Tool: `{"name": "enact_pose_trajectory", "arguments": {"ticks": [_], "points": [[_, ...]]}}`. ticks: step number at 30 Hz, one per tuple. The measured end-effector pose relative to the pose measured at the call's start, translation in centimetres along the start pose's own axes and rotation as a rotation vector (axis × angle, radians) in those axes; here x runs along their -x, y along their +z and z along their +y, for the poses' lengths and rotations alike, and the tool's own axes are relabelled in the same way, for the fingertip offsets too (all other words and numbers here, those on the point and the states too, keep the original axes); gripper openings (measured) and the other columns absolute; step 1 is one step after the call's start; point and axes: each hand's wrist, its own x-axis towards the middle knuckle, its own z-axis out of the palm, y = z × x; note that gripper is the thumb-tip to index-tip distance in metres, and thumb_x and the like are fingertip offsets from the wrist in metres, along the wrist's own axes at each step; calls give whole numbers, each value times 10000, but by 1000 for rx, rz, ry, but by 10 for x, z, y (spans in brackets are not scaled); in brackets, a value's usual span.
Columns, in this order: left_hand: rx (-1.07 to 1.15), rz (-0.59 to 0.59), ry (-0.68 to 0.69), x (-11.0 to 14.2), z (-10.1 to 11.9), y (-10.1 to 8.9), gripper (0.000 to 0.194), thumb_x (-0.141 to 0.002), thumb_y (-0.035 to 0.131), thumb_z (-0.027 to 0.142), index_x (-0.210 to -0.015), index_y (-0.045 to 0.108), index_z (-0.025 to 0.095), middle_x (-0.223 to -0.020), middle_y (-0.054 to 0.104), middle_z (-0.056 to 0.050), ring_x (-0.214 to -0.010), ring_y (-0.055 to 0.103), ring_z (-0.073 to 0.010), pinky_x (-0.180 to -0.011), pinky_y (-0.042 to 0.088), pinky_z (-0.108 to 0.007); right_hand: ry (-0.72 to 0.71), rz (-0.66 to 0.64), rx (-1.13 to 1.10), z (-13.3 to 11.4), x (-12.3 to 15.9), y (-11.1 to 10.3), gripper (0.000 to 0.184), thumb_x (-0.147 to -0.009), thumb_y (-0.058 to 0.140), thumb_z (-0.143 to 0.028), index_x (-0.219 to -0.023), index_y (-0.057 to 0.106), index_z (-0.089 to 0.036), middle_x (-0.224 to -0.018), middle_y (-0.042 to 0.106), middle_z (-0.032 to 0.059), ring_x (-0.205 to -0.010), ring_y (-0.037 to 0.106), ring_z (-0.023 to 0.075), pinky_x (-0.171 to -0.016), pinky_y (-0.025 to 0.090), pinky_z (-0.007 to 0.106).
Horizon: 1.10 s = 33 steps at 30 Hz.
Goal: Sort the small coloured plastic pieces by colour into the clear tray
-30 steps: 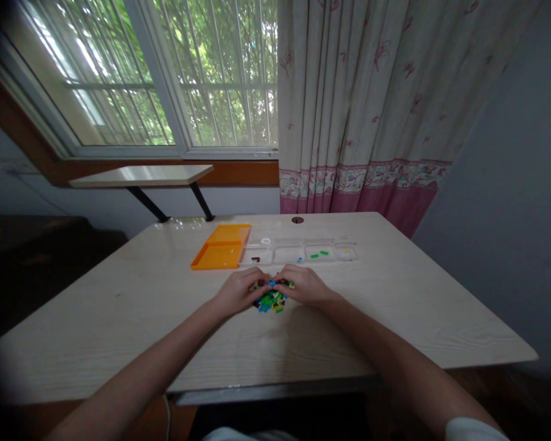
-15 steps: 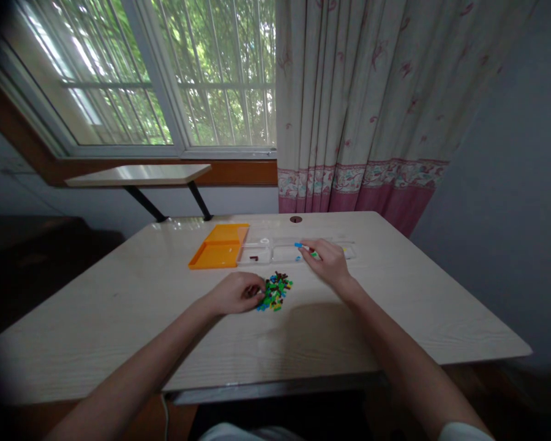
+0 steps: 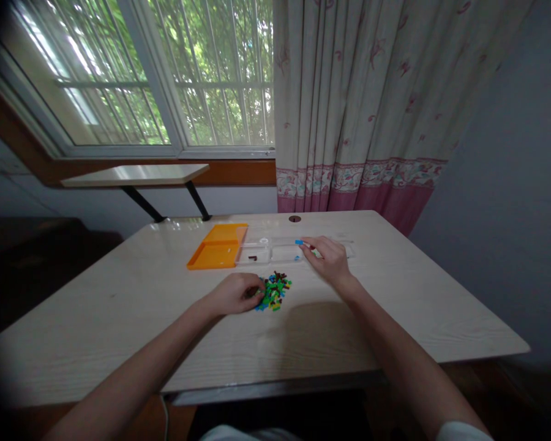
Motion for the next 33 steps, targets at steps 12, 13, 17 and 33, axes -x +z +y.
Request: {"name": "enact_pose_trajectory", "arguments": {"ticks": [12,13,17,33], "points": [[-8,98,-97,-1,0,-7,161,-830,401,237,-901,532,175,-830,583,-33,-727,540,-140,-651,411,-239,69,-89,-61,1,5,10,156,-833,523,-255,-906,636,-178,-796,668,37,-682,593,125,-641,436,230],[-9,94,-98,-1,0,-6,168,-844,390,246,-919,522,176,-851,582,-35,-739,542,-140,-661,413,-241,99,-126,-58,1,7,13,164,-836,514,-263,-908,636,-180,-808,664,38,-703,594,129,-655,436,232],[-34,76,-99,-1,-3,-3,190,-879,370,296,-932,511,179,-874,587,-35,-748,550,-139,-658,409,-238,210,-283,-17,1,15,29,160,-822,517,-267,-901,638,-196,-807,650,31,-738,591,143,-667,428,235],[65,215,-114,-2,-7,4,120,-832,516,264,-783,582,176,-767,613,-1,-696,545,-107,-605,385,-201,150,-564,-173,-12,25,40,167,-839,495,-250,-883,646,-195,-773,628,20,-676,564,117,-639,406,214]]}}
